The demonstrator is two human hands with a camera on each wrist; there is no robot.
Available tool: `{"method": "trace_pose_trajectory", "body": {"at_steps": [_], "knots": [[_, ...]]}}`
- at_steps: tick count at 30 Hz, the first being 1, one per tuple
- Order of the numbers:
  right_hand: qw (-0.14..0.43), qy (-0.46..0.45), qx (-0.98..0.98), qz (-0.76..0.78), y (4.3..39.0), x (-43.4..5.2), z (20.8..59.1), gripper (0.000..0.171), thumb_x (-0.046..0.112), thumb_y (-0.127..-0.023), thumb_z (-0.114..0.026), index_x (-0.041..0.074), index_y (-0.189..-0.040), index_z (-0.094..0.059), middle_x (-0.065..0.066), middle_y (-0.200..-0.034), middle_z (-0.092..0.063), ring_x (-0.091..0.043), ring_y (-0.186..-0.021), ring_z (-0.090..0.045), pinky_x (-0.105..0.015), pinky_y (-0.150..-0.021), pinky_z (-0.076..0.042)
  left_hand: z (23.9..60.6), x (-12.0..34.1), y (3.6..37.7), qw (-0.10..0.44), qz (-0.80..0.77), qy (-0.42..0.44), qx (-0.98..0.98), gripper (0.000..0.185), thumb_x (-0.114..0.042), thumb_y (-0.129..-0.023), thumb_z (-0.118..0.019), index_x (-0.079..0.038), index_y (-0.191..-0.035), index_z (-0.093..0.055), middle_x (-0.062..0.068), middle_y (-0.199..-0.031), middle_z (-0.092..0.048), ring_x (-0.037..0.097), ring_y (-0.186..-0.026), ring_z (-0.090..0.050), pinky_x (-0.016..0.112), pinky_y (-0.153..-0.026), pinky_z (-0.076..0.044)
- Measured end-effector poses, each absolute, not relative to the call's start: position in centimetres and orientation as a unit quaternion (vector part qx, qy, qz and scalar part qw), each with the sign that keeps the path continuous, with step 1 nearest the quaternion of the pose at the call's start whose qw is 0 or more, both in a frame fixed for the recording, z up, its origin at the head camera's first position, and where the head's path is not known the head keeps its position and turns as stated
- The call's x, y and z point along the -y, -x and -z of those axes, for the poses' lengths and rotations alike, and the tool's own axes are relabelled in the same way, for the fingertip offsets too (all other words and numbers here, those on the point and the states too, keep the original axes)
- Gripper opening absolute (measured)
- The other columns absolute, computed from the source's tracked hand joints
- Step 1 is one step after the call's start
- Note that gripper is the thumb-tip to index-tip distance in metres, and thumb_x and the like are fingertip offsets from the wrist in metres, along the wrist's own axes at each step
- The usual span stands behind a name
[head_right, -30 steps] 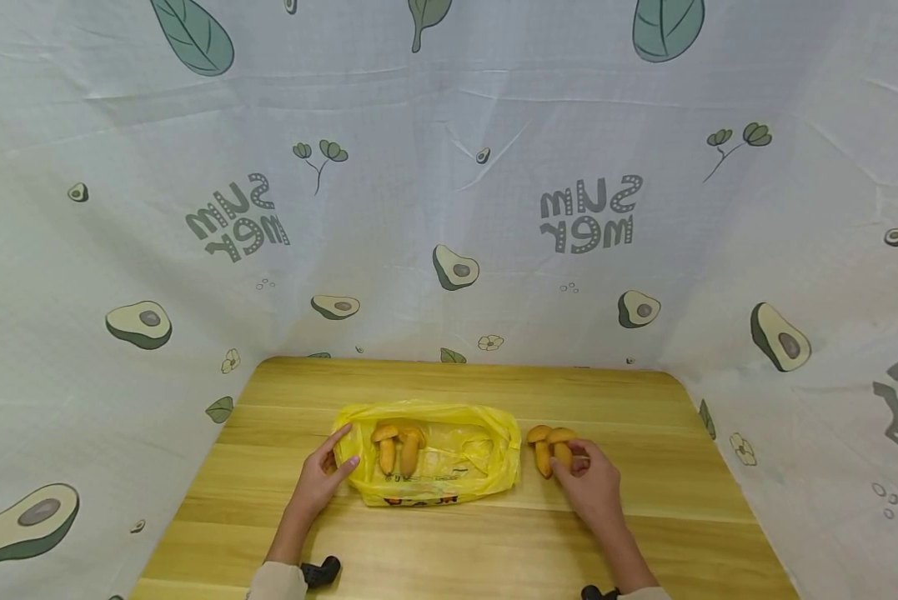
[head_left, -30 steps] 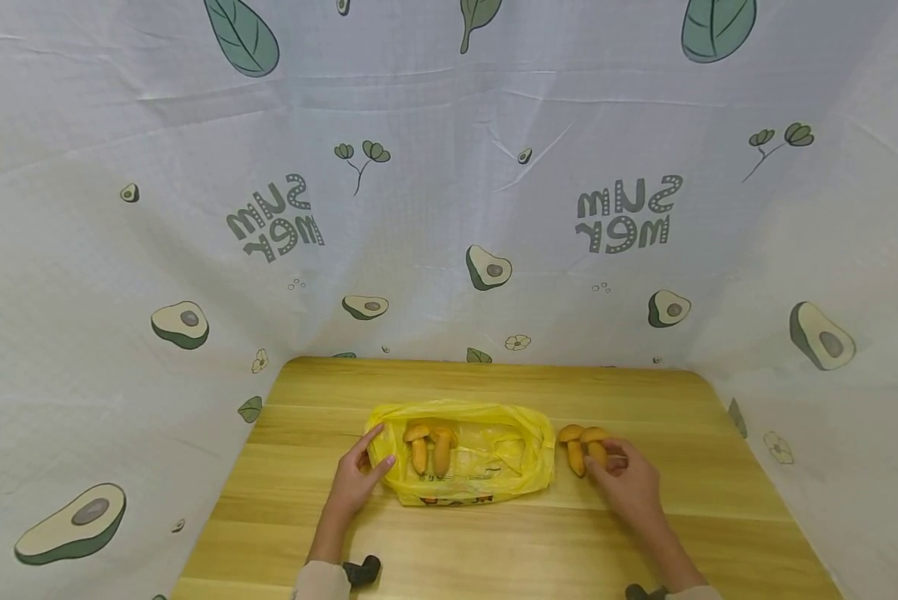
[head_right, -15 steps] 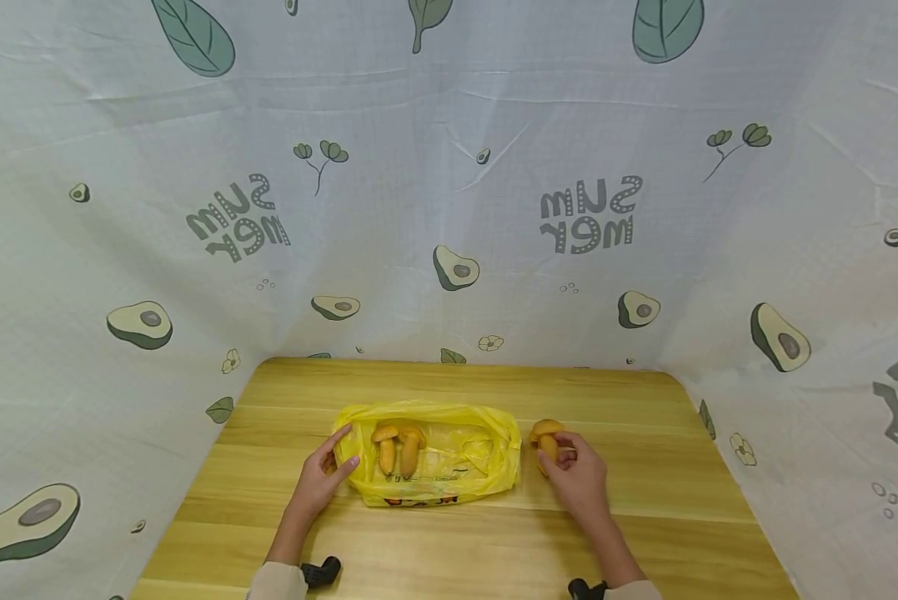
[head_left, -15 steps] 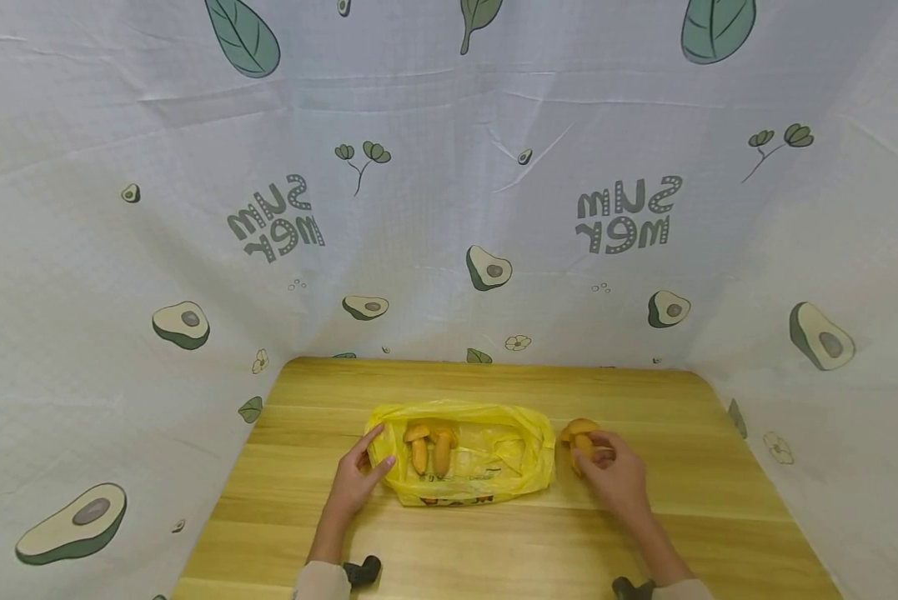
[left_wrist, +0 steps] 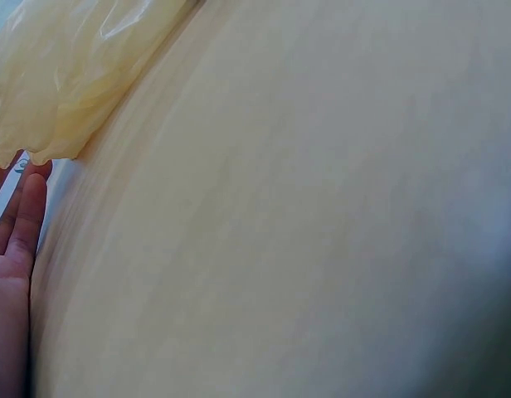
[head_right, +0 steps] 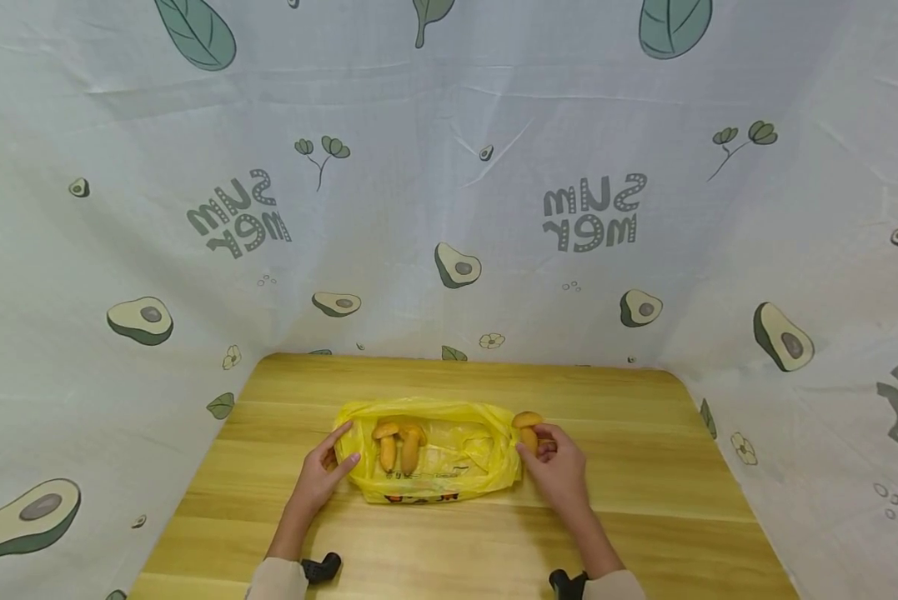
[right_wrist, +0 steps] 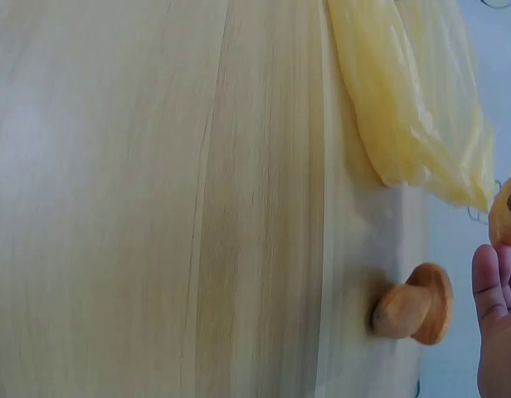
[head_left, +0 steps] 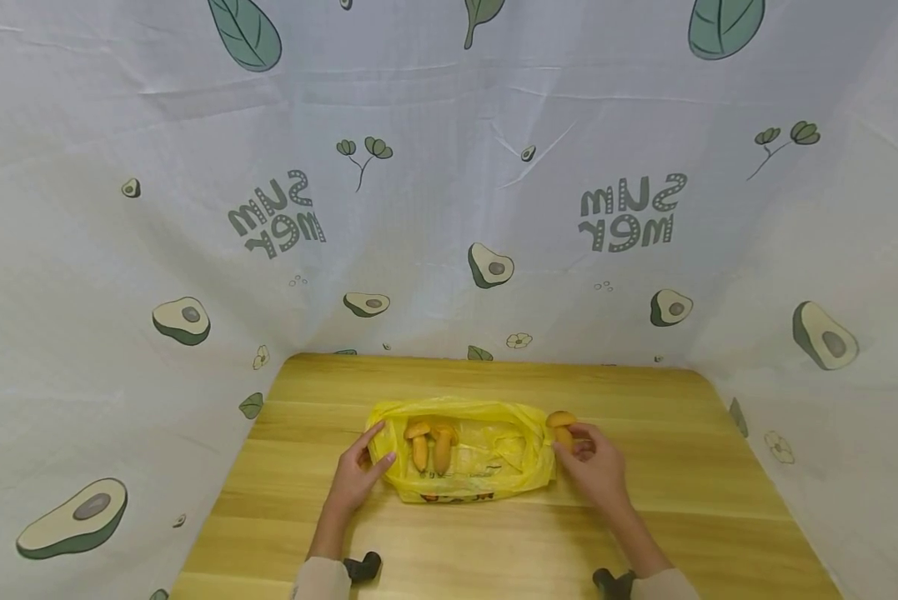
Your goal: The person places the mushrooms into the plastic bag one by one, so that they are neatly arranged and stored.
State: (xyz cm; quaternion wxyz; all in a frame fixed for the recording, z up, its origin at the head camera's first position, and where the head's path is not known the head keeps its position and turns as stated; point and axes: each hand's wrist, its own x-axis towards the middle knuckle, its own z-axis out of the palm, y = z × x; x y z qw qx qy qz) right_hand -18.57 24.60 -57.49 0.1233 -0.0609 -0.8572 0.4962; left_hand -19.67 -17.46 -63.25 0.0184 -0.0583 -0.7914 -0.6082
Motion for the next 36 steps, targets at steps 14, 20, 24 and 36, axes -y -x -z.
{"method": "trace_pose_trajectory", "body": {"at_steps": [14,20,24,36], "knots": [[0.109,0.041,0.845,-0.522,18.8,-21.5,57.3,0.039,0.013,-0.085,-0.085,0.0,-0.119,-0.068,-0.019,-0.102,-0.07,-0.007,-0.079,-0.062,-0.017,-0.065,-0.055,63.4,17.5,19.7,0.021,0.603,0.062,0.795,0.062,-0.027,-0.098,-0.072,-0.02,-0.155,-0.049,0.017,-0.162,-0.042,0.039,-0.145,-0.047,0.056,-0.117,-0.039],[0.115,0.021,0.841,-0.528,18.9,-20.2,57.4,0.038,0.013,-0.085,-0.085,0.001,-0.117,-0.069,-0.018,-0.104,-0.069,-0.007,-0.079,-0.062,-0.017,-0.066,-0.055,63.4,17.5,19.7,0.018,0.611,0.061,0.789,0.062,-0.026,-0.098,-0.072,-0.022,-0.155,-0.049,0.016,-0.162,-0.042,0.037,-0.146,-0.046,0.056,-0.118,-0.037],[0.112,0.021,0.843,-0.525,19.0,-19.4,57.2,0.039,0.015,-0.084,-0.087,0.003,-0.117,-0.07,-0.016,-0.103,-0.071,-0.005,-0.079,-0.063,-0.017,-0.066,-0.055,63.5,17.5,19.7,0.02,0.61,0.065,0.789,0.061,-0.026,-0.098,-0.071,-0.021,-0.155,-0.048,0.016,-0.162,-0.042,0.038,-0.146,-0.045,0.057,-0.118,-0.037],[0.079,0.011,0.842,-0.533,19.2,-17.4,57.4,0.04,0.021,-0.086,-0.086,0.006,-0.119,-0.07,-0.013,-0.102,-0.07,-0.014,-0.082,-0.064,-0.019,-0.066,-0.055,63.7,17.5,19.8,0.024,0.611,0.06,0.789,0.061,-0.026,-0.097,-0.073,-0.023,-0.153,-0.051,0.015,-0.161,-0.043,0.037,-0.145,-0.047,0.054,-0.117,-0.04]]}}
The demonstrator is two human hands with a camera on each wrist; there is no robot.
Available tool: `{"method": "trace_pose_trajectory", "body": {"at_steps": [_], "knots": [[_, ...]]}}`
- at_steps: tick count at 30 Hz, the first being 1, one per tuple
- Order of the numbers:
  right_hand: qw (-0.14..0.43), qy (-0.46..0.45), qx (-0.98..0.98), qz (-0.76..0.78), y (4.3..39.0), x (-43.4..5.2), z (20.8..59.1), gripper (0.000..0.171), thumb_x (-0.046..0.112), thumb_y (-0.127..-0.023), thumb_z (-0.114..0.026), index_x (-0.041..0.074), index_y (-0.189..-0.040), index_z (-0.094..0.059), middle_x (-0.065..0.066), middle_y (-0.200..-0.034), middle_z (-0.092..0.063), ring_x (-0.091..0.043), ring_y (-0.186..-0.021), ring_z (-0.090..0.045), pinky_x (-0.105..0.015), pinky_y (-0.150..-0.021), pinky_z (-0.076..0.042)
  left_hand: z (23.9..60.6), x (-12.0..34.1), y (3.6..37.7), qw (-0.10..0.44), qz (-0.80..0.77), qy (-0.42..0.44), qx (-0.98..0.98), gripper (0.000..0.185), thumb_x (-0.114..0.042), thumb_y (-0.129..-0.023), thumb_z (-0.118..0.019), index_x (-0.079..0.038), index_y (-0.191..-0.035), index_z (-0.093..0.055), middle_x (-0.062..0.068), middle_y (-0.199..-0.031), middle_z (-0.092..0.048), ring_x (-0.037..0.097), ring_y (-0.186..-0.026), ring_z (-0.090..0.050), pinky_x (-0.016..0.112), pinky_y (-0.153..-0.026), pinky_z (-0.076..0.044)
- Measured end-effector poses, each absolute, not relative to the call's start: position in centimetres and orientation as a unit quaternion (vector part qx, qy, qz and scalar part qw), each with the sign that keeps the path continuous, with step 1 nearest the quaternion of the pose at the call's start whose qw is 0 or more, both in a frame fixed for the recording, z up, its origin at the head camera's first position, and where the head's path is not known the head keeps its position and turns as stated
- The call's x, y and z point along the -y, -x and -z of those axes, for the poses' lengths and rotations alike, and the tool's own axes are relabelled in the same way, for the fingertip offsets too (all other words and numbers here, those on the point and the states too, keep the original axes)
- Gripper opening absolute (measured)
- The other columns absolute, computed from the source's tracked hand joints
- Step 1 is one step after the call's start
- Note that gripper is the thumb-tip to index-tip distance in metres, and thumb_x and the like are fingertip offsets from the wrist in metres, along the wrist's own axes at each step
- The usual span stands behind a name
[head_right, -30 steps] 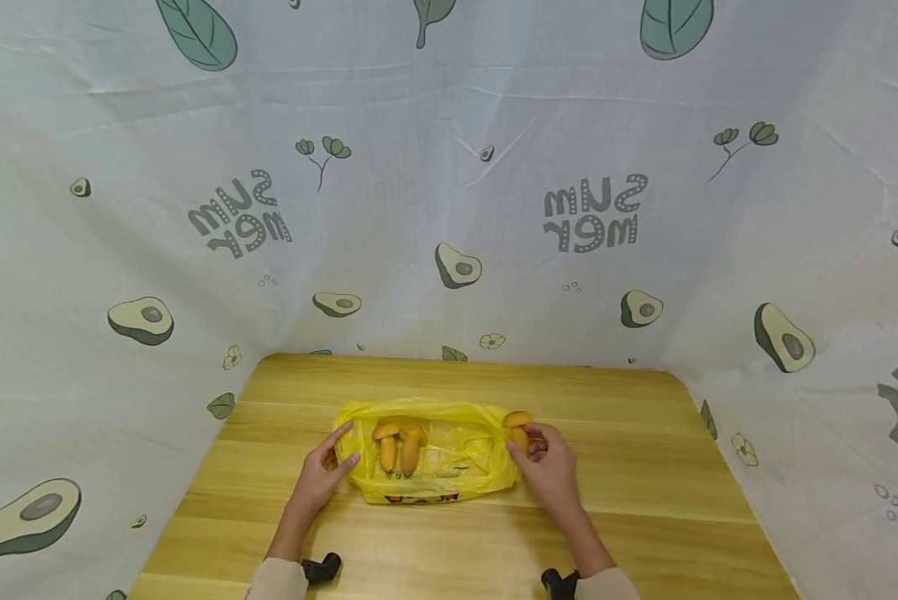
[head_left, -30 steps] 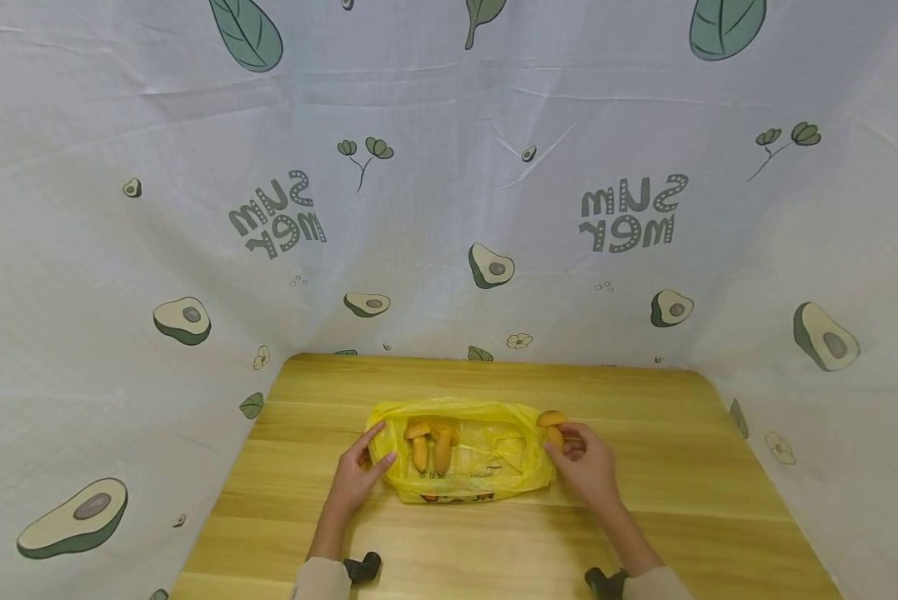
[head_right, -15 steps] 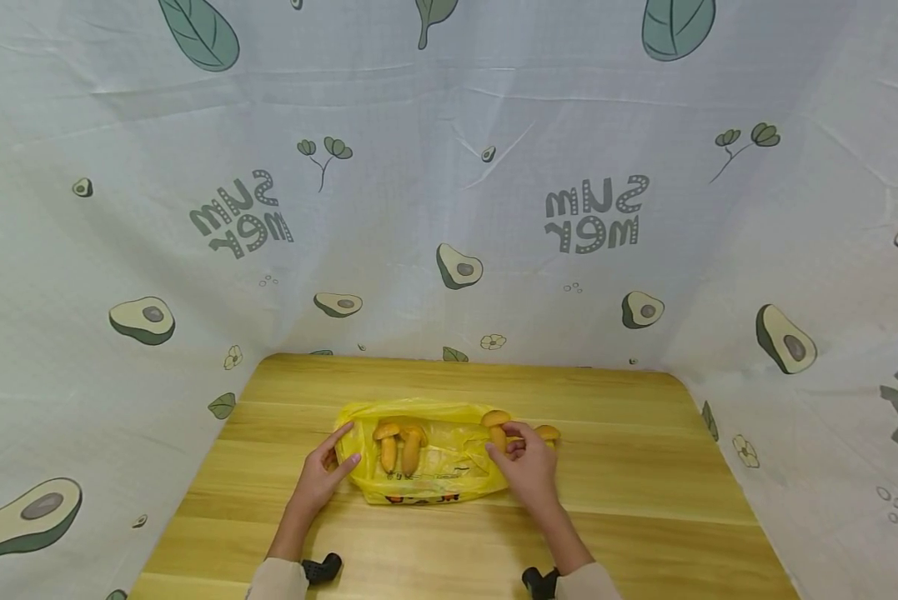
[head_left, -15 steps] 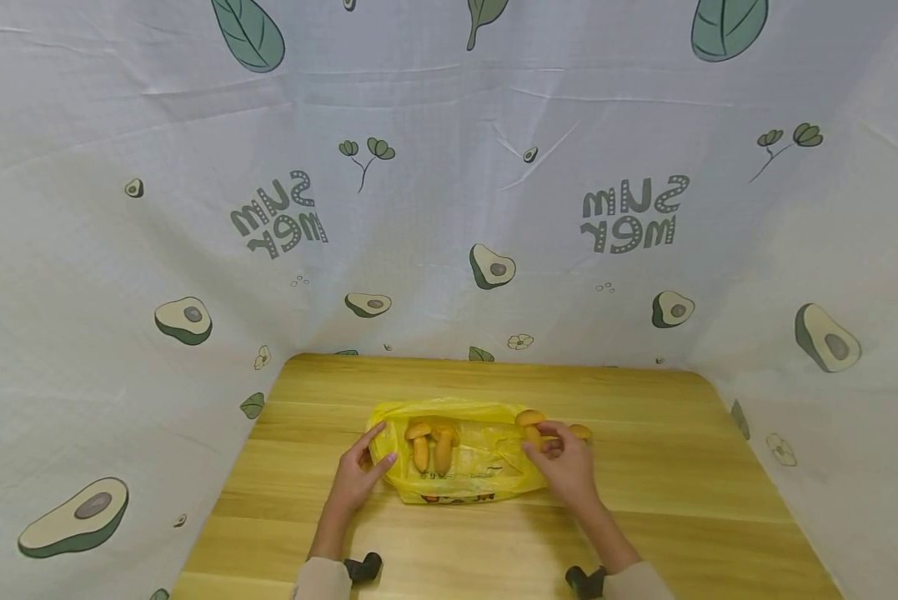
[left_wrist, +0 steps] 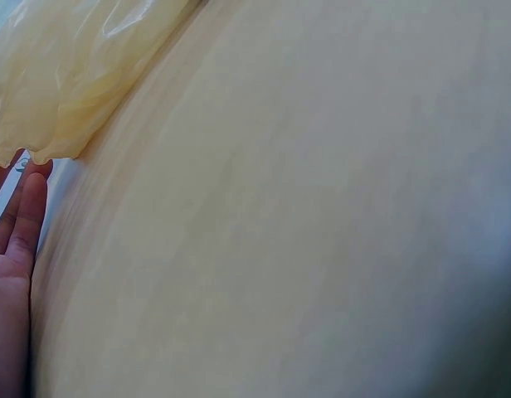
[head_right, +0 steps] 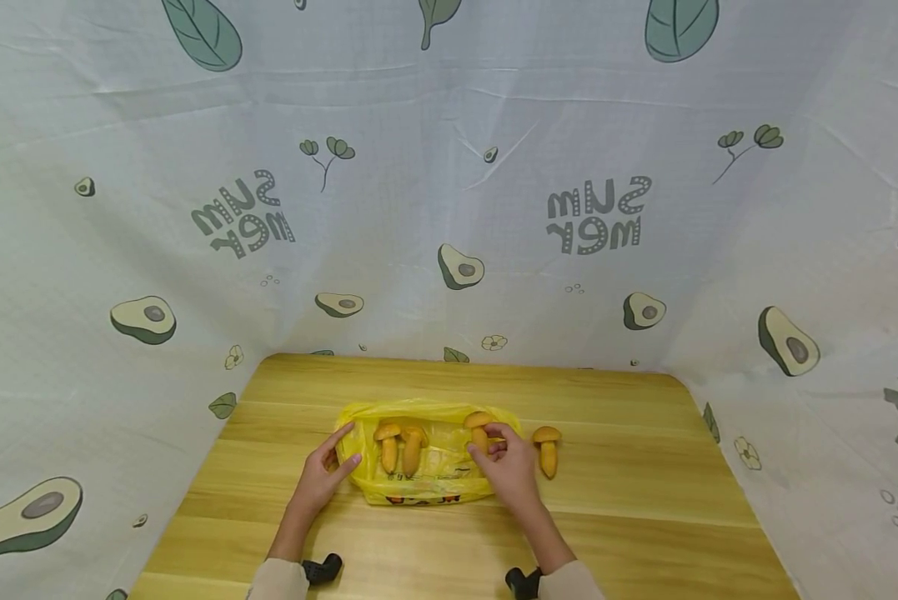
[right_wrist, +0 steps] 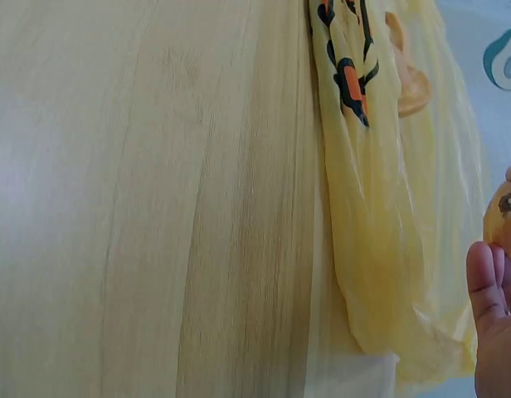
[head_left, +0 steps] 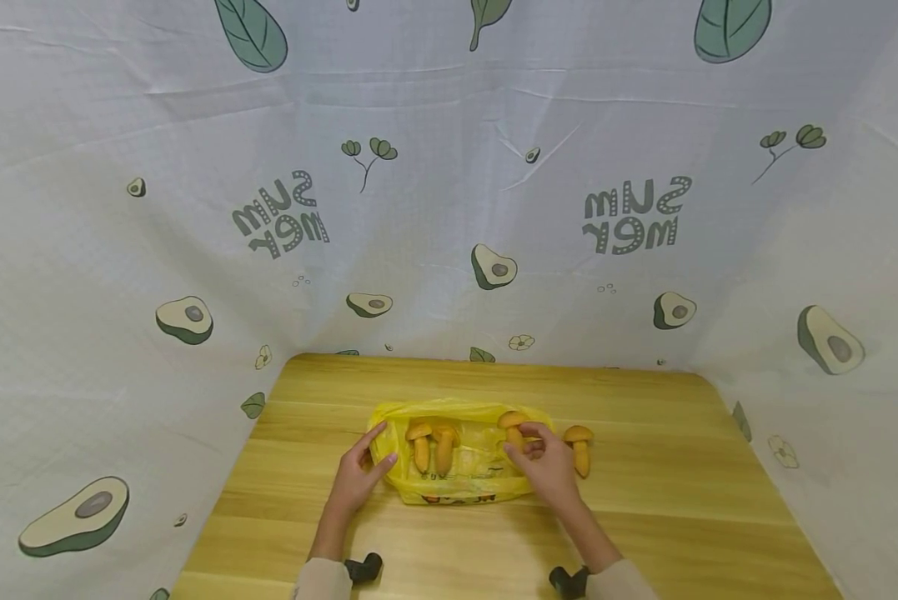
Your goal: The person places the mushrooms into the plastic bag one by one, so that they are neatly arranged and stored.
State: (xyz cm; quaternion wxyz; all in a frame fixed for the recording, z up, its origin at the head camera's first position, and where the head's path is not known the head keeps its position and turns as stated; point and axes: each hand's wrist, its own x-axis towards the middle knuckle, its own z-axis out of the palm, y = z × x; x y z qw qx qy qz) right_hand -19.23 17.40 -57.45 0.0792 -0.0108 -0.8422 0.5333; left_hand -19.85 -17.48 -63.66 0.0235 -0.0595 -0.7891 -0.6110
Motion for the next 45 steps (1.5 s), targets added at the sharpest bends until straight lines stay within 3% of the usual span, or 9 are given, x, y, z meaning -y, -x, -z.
{"method": "trace_pose_trajectory", "body": {"at_steps": [24,34,45], "knots": [[0.064,-0.005,0.84,-0.538,19.6,-12.7,59.6,0.035,0.017,-0.087,-0.085,0.005,-0.116,-0.07,-0.013,-0.107,-0.071,-0.017,-0.082,-0.068,-0.021,-0.066,-0.056,63.5,17.6,19.7,0.024,0.598,0.056,0.799,0.064,-0.028,-0.096,-0.074,-0.022,-0.155,-0.049,0.014,-0.162,-0.043,0.036,-0.147,-0.045,0.057,-0.117,-0.037],[0.062,-0.005,0.844,-0.533,20.0,-11.6,60.3,0.035,0.018,-0.085,-0.086,0.005,-0.113,-0.07,-0.012,-0.109,-0.073,-0.015,-0.08,-0.067,-0.022,-0.065,-0.055,63.7,17.5,19.8,0.027,0.59,0.063,0.804,0.067,-0.03,-0.095,-0.076,-0.025,-0.155,-0.048,0.013,-0.16,-0.045,0.034,-0.143,-0.049,0.057,-0.114,-0.042],[0.043,0.016,0.863,-0.503,20.3,-10.7,60.6,0.035,0.022,-0.087,-0.084,0.005,-0.114,-0.069,-0.01,-0.104,-0.073,-0.015,-0.081,-0.065,-0.025,-0.065,-0.055,63.8,17.1,19.9,0.049,0.597,0.063,0.799,0.066,-0.016,-0.094,-0.076,-0.017,-0.154,-0.049,0.014,-0.159,-0.047,0.038,-0.142,-0.05,0.056,-0.113,-0.043]]}}
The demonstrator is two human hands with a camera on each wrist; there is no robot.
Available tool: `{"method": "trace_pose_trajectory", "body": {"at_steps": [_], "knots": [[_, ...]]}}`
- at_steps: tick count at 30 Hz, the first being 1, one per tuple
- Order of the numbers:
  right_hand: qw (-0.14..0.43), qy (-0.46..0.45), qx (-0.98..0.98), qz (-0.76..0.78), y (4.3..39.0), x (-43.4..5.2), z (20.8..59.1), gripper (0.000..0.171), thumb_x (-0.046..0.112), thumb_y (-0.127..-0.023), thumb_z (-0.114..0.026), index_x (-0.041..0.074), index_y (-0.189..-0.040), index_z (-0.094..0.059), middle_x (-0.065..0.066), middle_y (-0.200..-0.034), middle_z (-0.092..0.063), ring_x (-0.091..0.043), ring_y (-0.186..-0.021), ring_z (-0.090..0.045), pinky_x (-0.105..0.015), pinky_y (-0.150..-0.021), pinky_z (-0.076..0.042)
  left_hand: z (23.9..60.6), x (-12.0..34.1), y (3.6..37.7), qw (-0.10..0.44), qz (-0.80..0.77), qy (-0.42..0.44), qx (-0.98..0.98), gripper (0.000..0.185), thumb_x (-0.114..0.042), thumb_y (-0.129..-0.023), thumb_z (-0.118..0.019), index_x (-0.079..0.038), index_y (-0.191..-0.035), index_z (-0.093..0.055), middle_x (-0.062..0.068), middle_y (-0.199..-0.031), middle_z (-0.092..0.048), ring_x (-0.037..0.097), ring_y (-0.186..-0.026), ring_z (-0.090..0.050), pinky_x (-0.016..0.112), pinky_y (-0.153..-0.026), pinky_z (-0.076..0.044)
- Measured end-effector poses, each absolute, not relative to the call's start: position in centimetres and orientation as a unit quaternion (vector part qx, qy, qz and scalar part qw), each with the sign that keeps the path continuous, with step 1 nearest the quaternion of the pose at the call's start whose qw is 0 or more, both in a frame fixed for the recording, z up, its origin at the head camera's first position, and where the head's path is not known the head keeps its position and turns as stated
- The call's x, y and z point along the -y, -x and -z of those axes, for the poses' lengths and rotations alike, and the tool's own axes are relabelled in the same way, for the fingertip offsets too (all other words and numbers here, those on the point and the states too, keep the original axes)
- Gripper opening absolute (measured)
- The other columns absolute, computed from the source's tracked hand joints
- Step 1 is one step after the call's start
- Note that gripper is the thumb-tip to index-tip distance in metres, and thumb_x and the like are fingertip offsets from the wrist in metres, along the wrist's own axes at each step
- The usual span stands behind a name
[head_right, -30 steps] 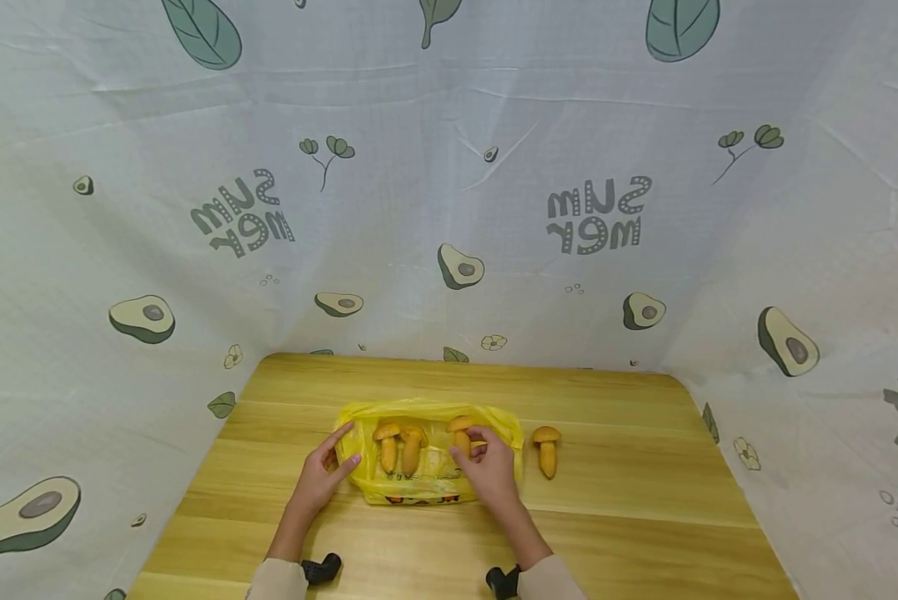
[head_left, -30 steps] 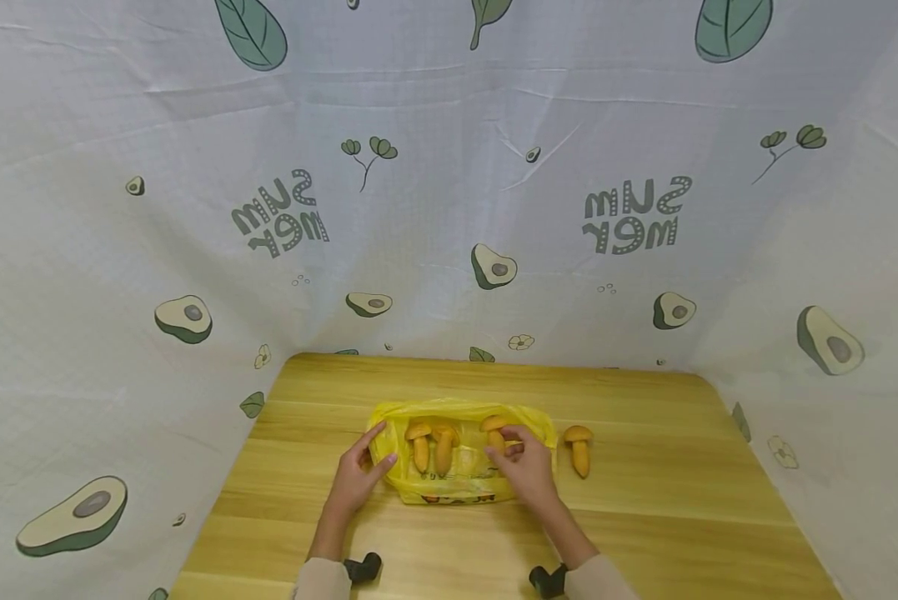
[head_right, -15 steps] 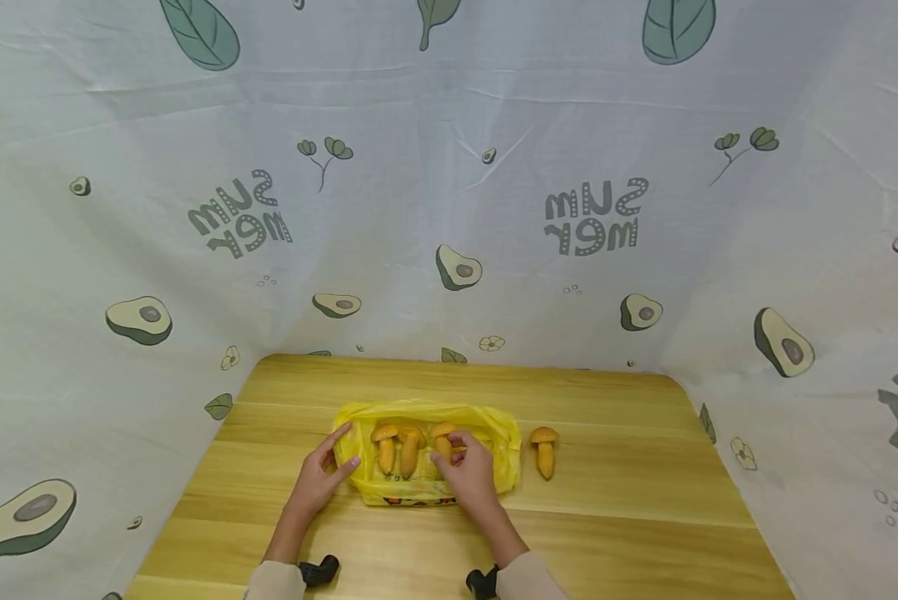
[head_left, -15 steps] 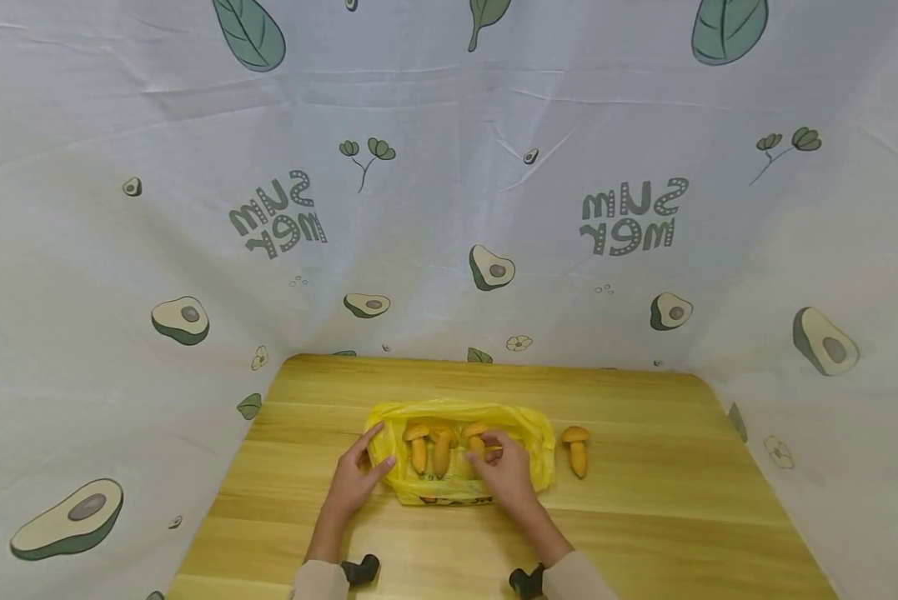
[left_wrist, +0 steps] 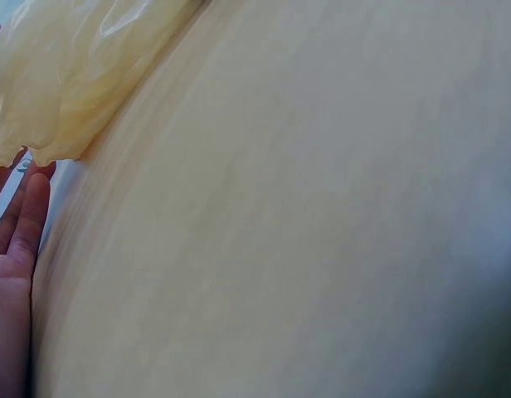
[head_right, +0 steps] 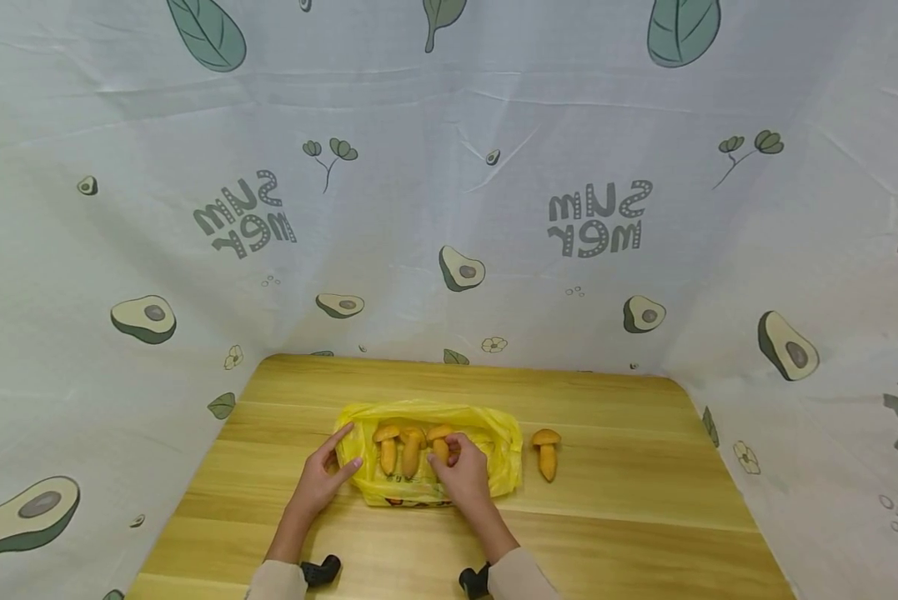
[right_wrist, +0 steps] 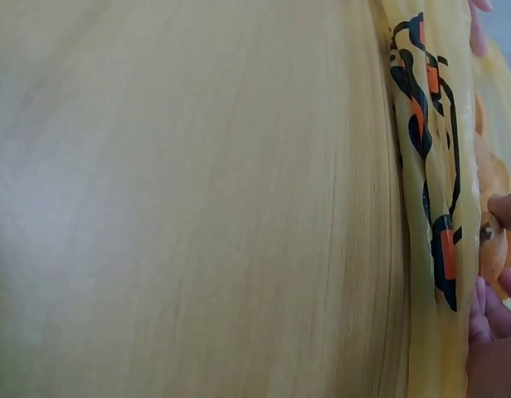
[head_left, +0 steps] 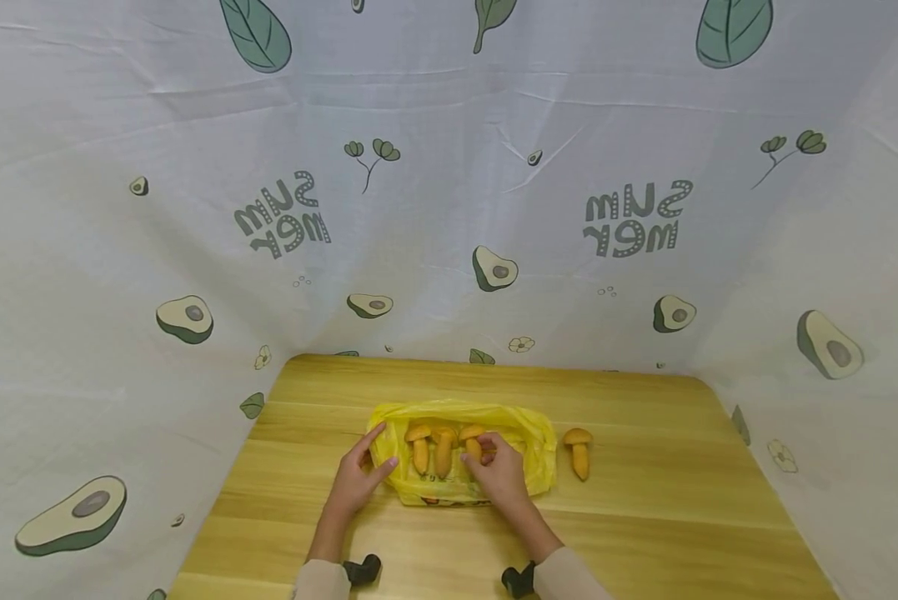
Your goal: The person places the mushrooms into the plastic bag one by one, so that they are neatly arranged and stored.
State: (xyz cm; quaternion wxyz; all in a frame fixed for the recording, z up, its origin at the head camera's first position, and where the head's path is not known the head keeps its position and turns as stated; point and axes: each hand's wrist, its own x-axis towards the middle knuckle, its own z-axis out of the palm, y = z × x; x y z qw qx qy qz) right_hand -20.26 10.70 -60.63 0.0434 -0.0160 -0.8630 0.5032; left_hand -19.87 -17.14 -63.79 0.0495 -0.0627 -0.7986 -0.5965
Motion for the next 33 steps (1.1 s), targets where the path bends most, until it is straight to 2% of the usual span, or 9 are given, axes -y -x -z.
{"method": "trace_pose_trajectory", "body": {"at_steps": [6,11,15,22,33], "knots": [[0.041,0.012,0.87,-0.492,20.2,-10.6,60.7,0.035,0.025,-0.088,-0.083,0.005,-0.114,-0.069,-0.01,-0.101,-0.073,-0.015,-0.08,-0.065,-0.027,-0.064,-0.055,61.8,16.7,19.1,0.047,0.597,0.067,0.798,0.067,-0.017,-0.094,-0.075,-0.007,-0.155,-0.047,0.019,-0.159,-0.045,0.041,-0.143,-0.048,0.059,-0.112,-0.042],[0.041,0.008,0.875,-0.482,20.1,-10.7,60.8,0.037,0.028,-0.089,-0.083,0.005,-0.115,-0.07,-0.009,-0.099,-0.074,-0.015,-0.08,-0.066,-0.029,-0.065,-0.056,60.2,16.6,18.4,0.044,0.605,0.073,0.792,0.066,-0.017,-0.094,-0.075,-0.006,-0.154,-0.048,0.02,-0.159,-0.045,0.04,-0.142,-0.049,0.058,-0.112,-0.042],[0.042,0.007,0.876,-0.481,20.1,-10.7,60.8,0.038,0.029,-0.088,-0.083,0.004,-0.115,-0.071,-0.009,-0.098,-0.074,-0.015,-0.08,-0.066,-0.031,-0.065,-0.057,60.9,16.6,18.6,0.047,0.613,0.073,0.785,0.067,-0.016,-0.095,-0.074,-0.006,-0.155,-0.046,0.021,-0.16,-0.043,0.044,-0.144,-0.046,0.063,-0.113,-0.039],[0.037,0.01,0.876,-0.481,19.9,-10.9,60.8,0.042,0.03,-0.089,-0.082,0.0,-0.117,-0.072,-0.009,-0.095,-0.074,-0.013,-0.077,-0.065,-0.027,-0.062,-0.055,63.8,17.4,19.8,0.035,0.597,0.071,0.799,0.065,-0.026,-0.096,-0.075,-0.023,-0.155,-0.047,0.013,-0.162,-0.043,0.037,-0.146,-0.045,0.061,-0.115,-0.039],[0.037,0.034,0.865,-0.499,19.5,-12.1,60.5,0.035,0.03,-0.09,-0.082,0.005,-0.112,-0.074,-0.009,-0.097,-0.073,-0.018,-0.084,-0.067,-0.032,-0.068,-0.058,63.8,17.4,19.8,0.039,0.584,0.075,0.807,0.065,-0.029,-0.097,-0.074,-0.023,-0.156,-0.047,0.014,-0.161,-0.044,0.037,-0.144,-0.048,0.059,-0.114,-0.041]]}}
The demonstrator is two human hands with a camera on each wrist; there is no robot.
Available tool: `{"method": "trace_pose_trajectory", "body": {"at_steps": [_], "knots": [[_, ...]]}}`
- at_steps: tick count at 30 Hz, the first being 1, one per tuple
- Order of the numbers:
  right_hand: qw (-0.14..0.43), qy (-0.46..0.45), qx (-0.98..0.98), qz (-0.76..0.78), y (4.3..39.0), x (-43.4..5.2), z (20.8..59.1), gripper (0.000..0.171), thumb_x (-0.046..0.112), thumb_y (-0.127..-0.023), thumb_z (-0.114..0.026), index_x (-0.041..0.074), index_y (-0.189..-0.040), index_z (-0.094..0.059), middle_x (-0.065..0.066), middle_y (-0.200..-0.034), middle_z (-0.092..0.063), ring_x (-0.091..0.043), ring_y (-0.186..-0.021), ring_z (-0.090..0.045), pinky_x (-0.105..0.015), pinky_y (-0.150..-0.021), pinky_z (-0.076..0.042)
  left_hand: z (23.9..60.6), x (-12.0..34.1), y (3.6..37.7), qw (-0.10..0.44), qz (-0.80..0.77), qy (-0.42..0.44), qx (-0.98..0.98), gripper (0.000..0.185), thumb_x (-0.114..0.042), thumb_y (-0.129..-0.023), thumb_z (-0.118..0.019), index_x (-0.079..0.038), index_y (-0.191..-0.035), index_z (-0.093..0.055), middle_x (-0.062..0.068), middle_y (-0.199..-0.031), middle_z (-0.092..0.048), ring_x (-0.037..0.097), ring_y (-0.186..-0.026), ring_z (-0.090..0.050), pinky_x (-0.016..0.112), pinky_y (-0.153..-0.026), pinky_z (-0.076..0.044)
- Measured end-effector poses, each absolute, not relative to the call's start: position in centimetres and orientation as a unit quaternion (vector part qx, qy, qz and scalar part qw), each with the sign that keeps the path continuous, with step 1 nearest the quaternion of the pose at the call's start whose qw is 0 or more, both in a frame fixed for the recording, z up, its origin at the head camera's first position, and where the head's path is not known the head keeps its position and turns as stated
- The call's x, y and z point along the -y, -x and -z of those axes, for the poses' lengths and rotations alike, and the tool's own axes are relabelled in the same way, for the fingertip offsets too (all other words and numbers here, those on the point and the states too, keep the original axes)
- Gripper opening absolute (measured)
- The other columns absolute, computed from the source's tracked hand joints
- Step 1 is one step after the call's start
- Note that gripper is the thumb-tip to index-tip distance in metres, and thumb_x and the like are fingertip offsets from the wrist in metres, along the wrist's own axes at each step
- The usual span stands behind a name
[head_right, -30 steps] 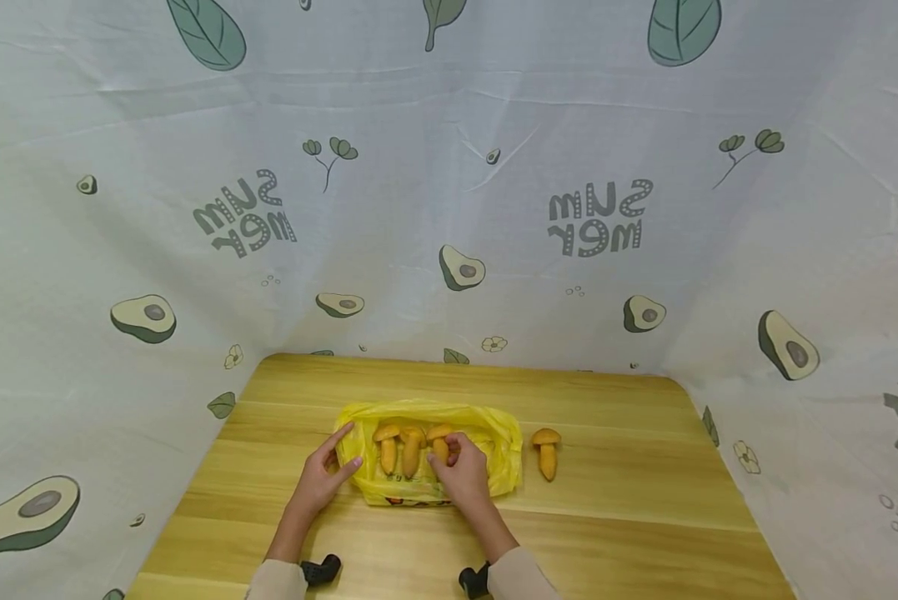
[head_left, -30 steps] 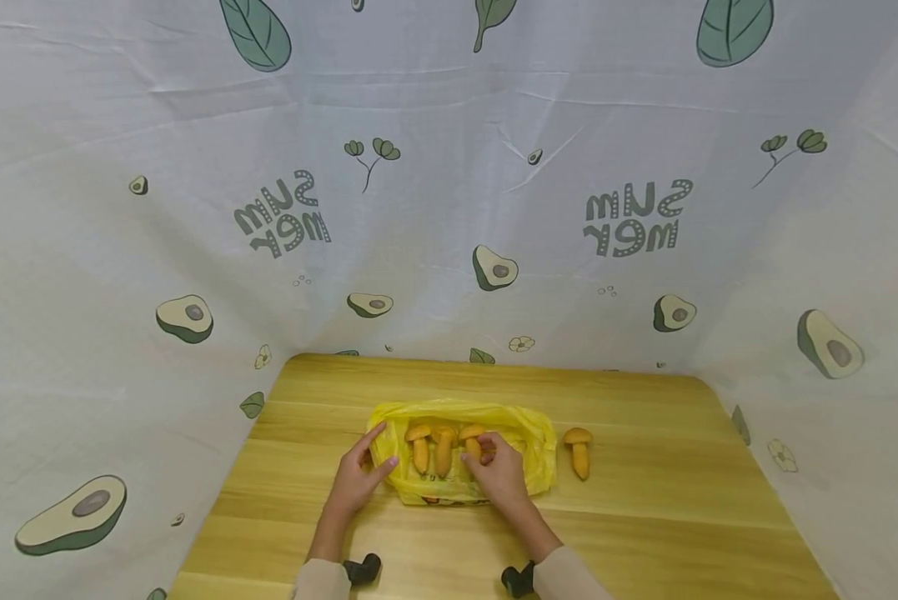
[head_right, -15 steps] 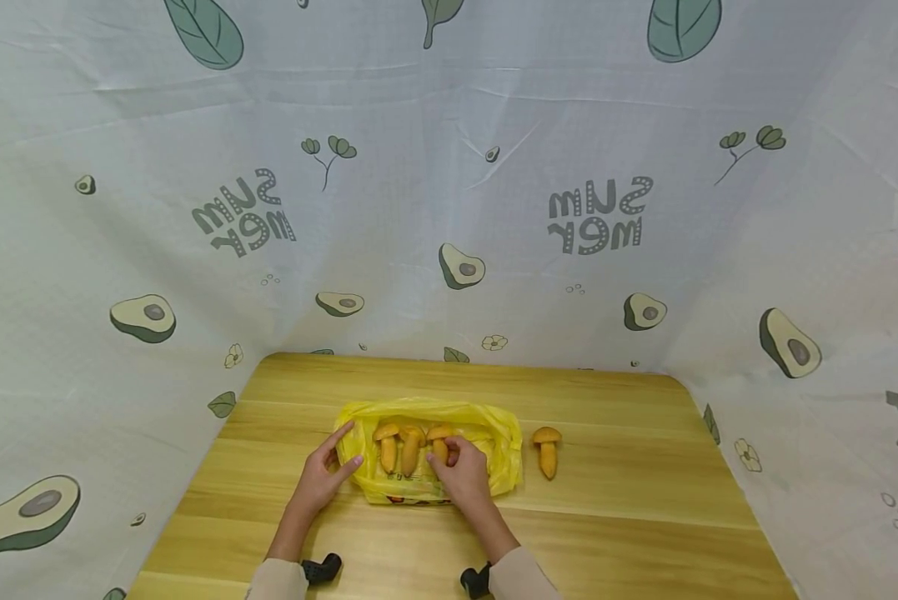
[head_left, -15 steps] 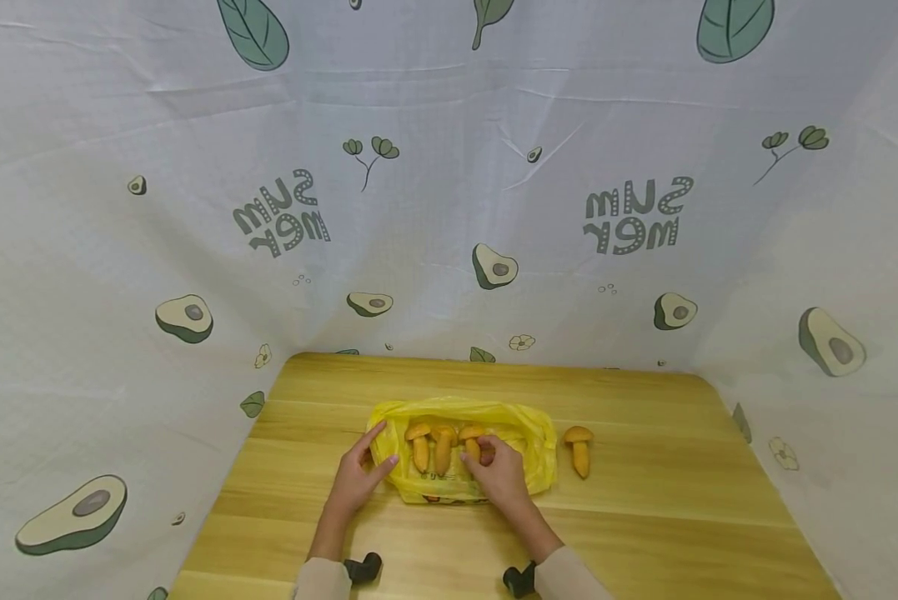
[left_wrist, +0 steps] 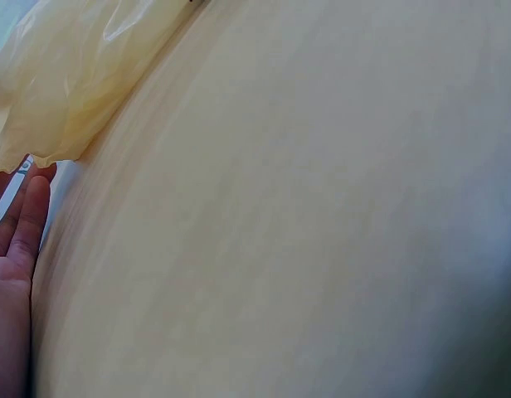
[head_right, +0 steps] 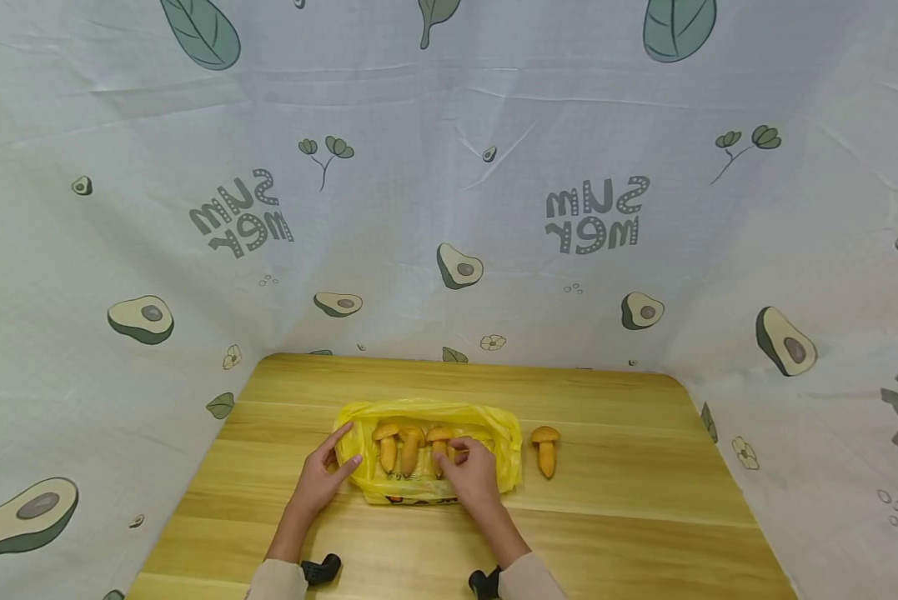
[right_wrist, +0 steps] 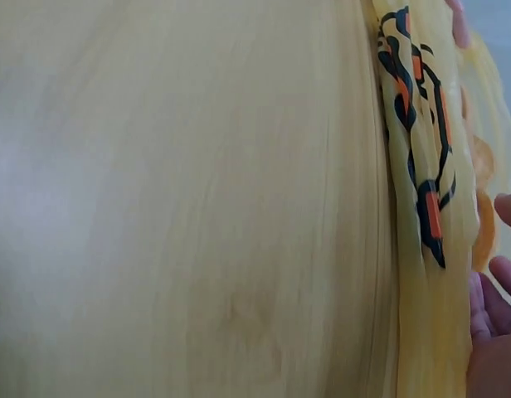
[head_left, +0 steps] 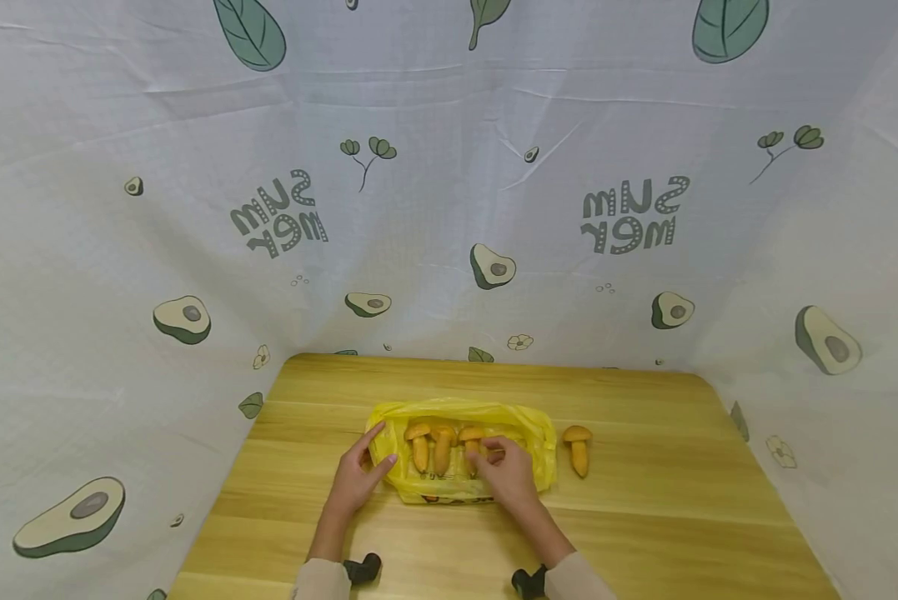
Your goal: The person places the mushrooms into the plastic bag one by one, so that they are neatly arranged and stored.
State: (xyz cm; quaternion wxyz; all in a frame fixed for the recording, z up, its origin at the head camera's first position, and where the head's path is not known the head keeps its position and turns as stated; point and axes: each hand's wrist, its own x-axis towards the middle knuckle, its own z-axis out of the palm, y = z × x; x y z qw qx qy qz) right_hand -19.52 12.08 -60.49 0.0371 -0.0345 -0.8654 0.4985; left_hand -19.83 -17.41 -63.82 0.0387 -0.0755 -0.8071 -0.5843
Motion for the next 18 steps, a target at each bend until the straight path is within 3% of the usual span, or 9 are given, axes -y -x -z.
{"method": "trace_pose_trajectory", "body": {"at_steps": [10,18], "knots": [[0.064,0.01,0.871,-0.487,19.2,-14.1,60.0,0.026,0.021,-0.091,-0.081,0.006,-0.111,-0.073,-0.009,-0.095,-0.071,-0.02,-0.083,-0.068,-0.033,-0.072,-0.059,63.7,17.5,19.7,0.03,0.581,0.063,0.811,0.069,-0.032,-0.094,-0.077,-0.024,-0.155,-0.047,0.016,-0.162,-0.041,0.04,-0.148,-0.041,0.061,-0.116,-0.038],[0.053,-0.008,0.868,-0.494,18.8,-15.2,59.4,0.034,0.023,-0.091,-0.08,0.004,-0.118,-0.072,-0.013,-0.109,-0.072,-0.021,-0.093,-0.067,-0.029,-0.079,-0.058,63.7,17.4,19.7,0.025,0.585,0.065,0.808,0.071,-0.032,-0.093,-0.078,-0.025,-0.156,-0.046,0.017,-0.163,-0.039,0.042,-0.15,-0.037,0.063,-0.118,-0.035]]}}
